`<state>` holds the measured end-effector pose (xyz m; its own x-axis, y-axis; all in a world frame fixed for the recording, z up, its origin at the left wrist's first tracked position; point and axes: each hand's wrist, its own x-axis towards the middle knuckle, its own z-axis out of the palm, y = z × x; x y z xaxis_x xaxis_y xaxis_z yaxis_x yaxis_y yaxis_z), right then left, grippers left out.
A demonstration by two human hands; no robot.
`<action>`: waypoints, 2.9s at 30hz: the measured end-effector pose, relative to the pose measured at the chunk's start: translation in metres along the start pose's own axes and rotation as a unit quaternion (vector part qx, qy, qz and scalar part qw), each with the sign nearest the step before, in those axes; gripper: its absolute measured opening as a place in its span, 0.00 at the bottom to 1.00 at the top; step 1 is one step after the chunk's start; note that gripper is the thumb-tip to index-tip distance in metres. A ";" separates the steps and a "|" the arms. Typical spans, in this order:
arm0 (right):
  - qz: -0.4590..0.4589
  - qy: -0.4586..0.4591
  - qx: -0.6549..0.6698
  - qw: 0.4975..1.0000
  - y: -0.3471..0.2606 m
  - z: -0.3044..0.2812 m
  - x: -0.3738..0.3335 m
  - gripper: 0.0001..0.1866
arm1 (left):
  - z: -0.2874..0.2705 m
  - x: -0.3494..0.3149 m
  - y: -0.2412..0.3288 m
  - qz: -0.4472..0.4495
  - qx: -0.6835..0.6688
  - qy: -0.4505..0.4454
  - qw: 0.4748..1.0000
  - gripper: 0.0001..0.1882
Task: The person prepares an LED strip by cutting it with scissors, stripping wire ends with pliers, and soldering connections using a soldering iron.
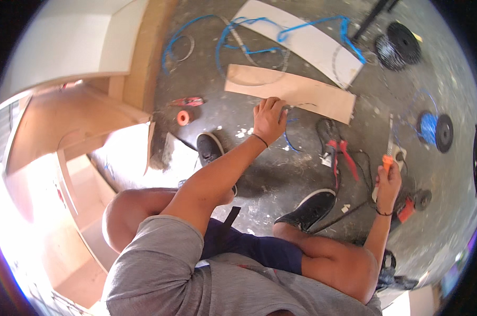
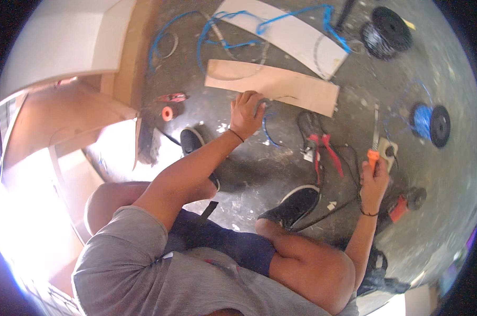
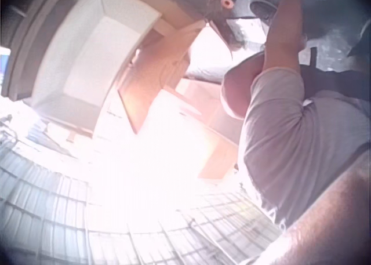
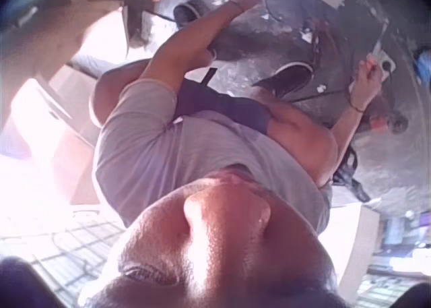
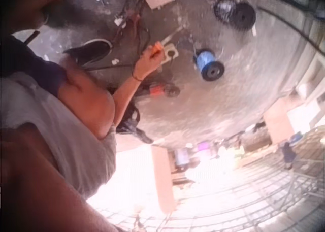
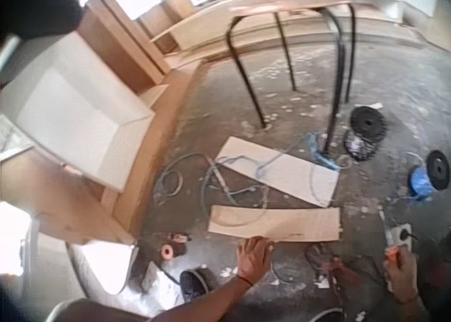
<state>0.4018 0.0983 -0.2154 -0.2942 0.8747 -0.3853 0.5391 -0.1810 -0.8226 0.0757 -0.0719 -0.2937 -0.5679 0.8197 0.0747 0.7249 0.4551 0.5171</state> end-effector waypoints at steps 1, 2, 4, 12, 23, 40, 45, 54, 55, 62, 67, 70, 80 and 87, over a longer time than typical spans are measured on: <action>-0.007 -0.018 0.006 1.000 -0.005 0.007 0.004 0.14 | -0.006 -0.008 -0.019 -0.012 0.014 0.009 1.000 0.16; -0.002 -0.024 0.012 1.000 -0.010 0.016 0.007 0.13 | -0.013 -0.018 -0.047 -0.032 0.050 0.017 0.998 0.15; -0.016 -0.024 -0.007 1.000 -0.016 0.019 0.014 0.14 | -0.026 -0.026 -0.089 -0.084 0.101 0.038 0.991 0.14; -0.023 -0.026 0.020 0.999 -0.023 0.021 0.021 0.12 | -0.077 0.004 -0.167 -0.166 0.218 0.063 0.960 0.12; -0.015 -0.002 0.034 0.999 -0.020 0.014 0.001 0.12 | -0.037 0.118 -0.095 -0.223 0.199 -0.056 0.953 0.15; -0.057 -0.007 -0.007 0.998 0.006 0.013 0.005 0.11 | -0.002 0.150 -0.060 -0.132 0.245 -0.042 0.960 0.11; -0.061 -0.009 -0.035 0.997 0.009 0.009 0.004 0.11 | 0.002 0.157 -0.054 -0.062 0.284 -0.057 0.955 0.10; -0.032 -0.011 -0.016 0.999 -0.014 0.015 -0.002 0.11 | 0.004 0.189 -0.032 -0.063 0.383 -0.151 0.909 0.12; -0.035 -0.009 -0.009 0.999 -0.013 0.015 -0.003 0.12 | 0.003 0.190 -0.031 -0.058 0.383 -0.151 0.910 0.12; -0.013 -0.012 -0.047 0.999 -0.001 0.012 -0.001 0.12 | -0.010 0.173 -0.072 -0.106 0.205 -0.178 0.957 0.13; -0.011 -0.010 -0.048 0.999 -0.008 0.014 -0.001 0.13 | -0.024 0.154 -0.092 -0.103 0.104 -0.126 0.981 0.14; -0.022 -0.016 -0.051 0.998 -0.009 0.019 0.001 0.13 | -0.027 0.148 -0.099 -0.027 0.085 -0.078 0.993 0.12; -0.079 -0.019 -0.046 0.996 0.003 0.017 -0.001 0.11 | -0.015 0.174 -0.066 0.028 0.380 -0.188 0.905 0.10; -0.032 -0.004 -0.051 0.998 -0.013 0.020 -0.007 0.11 | -0.029 0.181 -0.065 -0.020 0.328 -0.225 0.917 0.13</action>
<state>0.3816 0.0854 -0.2105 -0.3375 0.8790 -0.3370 0.5966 -0.0772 -0.7988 -0.0853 0.0369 -0.2894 -0.4885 0.7906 -0.3691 0.8690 0.4790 -0.1241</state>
